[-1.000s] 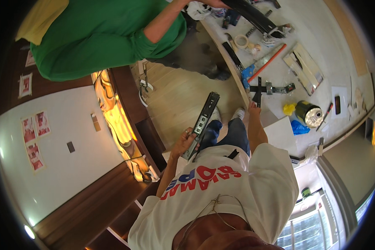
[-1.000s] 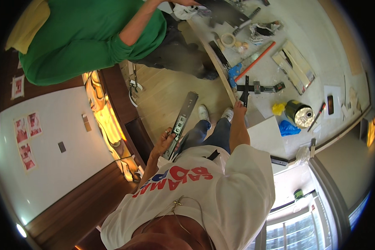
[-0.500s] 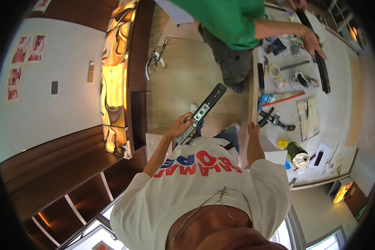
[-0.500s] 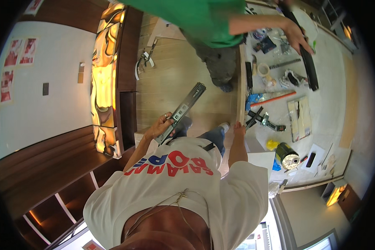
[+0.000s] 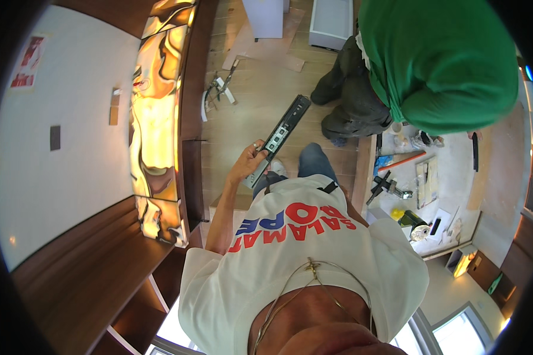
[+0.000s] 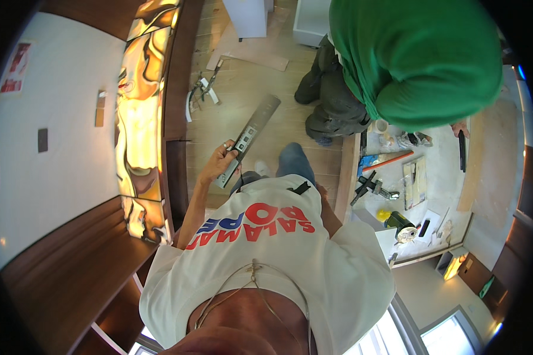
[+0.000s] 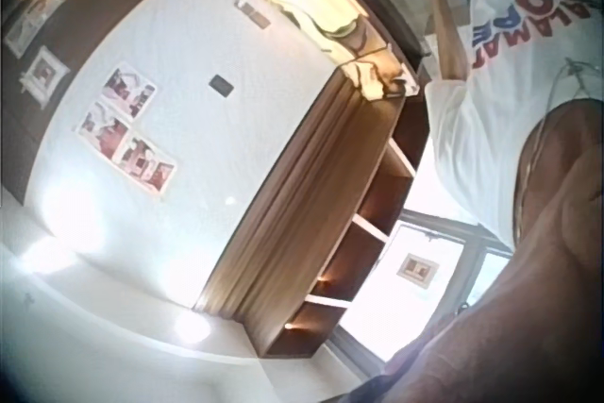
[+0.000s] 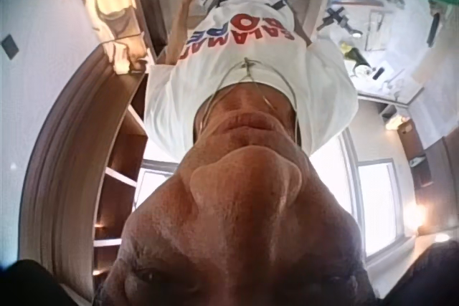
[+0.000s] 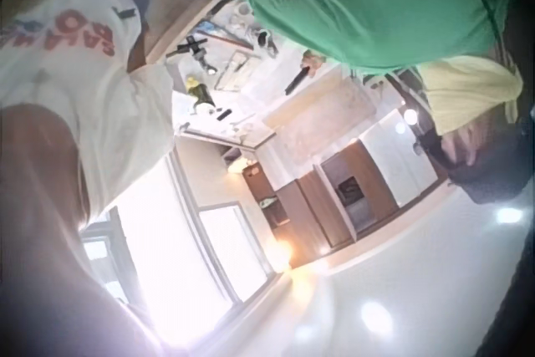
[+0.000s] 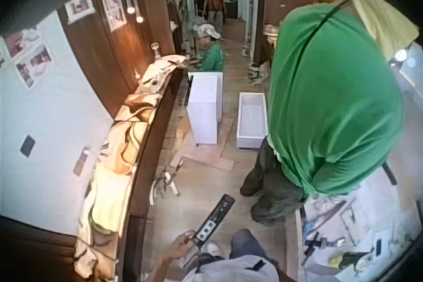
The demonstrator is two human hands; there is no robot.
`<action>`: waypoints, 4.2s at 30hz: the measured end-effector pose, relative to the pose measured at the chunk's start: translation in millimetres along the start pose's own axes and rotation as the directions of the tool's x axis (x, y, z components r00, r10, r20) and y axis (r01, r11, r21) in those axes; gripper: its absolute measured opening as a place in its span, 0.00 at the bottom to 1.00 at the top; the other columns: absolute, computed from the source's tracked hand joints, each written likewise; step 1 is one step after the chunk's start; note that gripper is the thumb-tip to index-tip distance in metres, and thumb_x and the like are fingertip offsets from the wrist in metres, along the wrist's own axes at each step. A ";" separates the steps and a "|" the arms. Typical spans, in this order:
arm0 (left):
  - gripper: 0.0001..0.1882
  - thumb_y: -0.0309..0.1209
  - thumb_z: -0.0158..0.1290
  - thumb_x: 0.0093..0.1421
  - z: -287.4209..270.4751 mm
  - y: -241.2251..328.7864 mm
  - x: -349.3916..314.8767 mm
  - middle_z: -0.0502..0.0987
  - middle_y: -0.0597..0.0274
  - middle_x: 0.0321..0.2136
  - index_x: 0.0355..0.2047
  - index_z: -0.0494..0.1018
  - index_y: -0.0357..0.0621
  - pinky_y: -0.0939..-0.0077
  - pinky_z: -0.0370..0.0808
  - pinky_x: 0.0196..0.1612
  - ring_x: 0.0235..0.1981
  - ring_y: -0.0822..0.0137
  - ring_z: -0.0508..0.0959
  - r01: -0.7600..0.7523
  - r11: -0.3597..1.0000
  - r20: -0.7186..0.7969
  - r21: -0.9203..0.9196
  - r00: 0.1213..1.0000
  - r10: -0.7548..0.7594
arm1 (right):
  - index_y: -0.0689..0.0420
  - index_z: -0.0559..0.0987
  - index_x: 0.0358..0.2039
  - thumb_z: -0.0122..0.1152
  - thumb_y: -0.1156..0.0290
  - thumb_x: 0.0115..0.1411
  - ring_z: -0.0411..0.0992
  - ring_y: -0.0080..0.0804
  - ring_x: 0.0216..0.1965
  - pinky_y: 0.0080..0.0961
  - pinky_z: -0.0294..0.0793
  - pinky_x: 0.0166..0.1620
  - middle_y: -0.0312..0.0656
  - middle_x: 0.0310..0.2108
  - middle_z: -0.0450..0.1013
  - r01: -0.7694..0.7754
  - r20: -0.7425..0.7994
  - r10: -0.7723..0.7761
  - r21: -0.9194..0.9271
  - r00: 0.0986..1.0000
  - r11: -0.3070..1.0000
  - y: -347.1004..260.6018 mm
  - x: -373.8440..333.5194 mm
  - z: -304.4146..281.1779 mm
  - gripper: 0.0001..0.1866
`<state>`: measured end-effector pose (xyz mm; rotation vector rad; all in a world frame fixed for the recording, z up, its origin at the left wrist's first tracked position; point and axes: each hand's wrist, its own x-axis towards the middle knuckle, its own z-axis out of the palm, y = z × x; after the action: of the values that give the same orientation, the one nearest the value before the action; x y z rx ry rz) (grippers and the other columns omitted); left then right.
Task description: The person assembles metal hardware components at a workbench, using a small brush to clean parts and a screwdriver to fasten them. They handle multiple metal rails and brackets, aligning and securing them together while a coworker works nearby.
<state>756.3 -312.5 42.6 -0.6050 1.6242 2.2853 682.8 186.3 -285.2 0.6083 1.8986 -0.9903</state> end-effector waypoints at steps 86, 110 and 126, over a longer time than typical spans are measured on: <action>0.10 0.29 0.44 0.70 -181.1 320.3 706.6 0.76 0.60 0.26 0.49 0.64 0.40 0.79 0.74 0.26 0.22 0.73 0.76 0.330 0.895 0.254 0.300 0.877 -0.408 | 0.56 0.79 0.45 0.59 0.70 0.64 0.71 0.22 0.30 0.20 0.69 0.35 0.37 0.37 0.78 0.577 -0.560 -0.160 0.739 0.813 0.347 -837.2 423.8 -134.6 0.10; 0.08 0.28 0.46 0.69 -385.5 309.0 469.9 0.74 0.63 0.22 0.46 0.68 0.41 0.77 0.72 0.25 0.21 0.74 0.75 -0.021 0.875 0.376 0.484 0.908 -0.186 | 0.61 0.77 0.51 0.65 0.72 0.62 0.77 0.29 0.44 0.33 0.83 0.45 0.38 0.42 0.77 0.556 -0.371 -0.434 0.689 0.821 0.464 -764.6 -40.2 230.7 0.17; 0.12 0.29 0.46 0.69 -196.2 258.8 290.8 0.77 0.60 0.26 0.50 0.65 0.39 0.77 0.76 0.29 0.23 0.72 0.77 -0.376 0.606 0.705 0.701 0.233 -0.670 | 0.55 0.83 0.47 0.62 0.68 0.65 0.78 0.33 0.37 0.30 0.77 0.43 0.42 0.40 0.80 0.544 -0.930 0.182 0.338 0.321 0.768 -393.6 -343.2 373.1 0.11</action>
<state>420.1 -589.3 61.1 0.7835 1.3888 0.9006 743.6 -351.0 60.6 1.7032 2.6967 -1.6902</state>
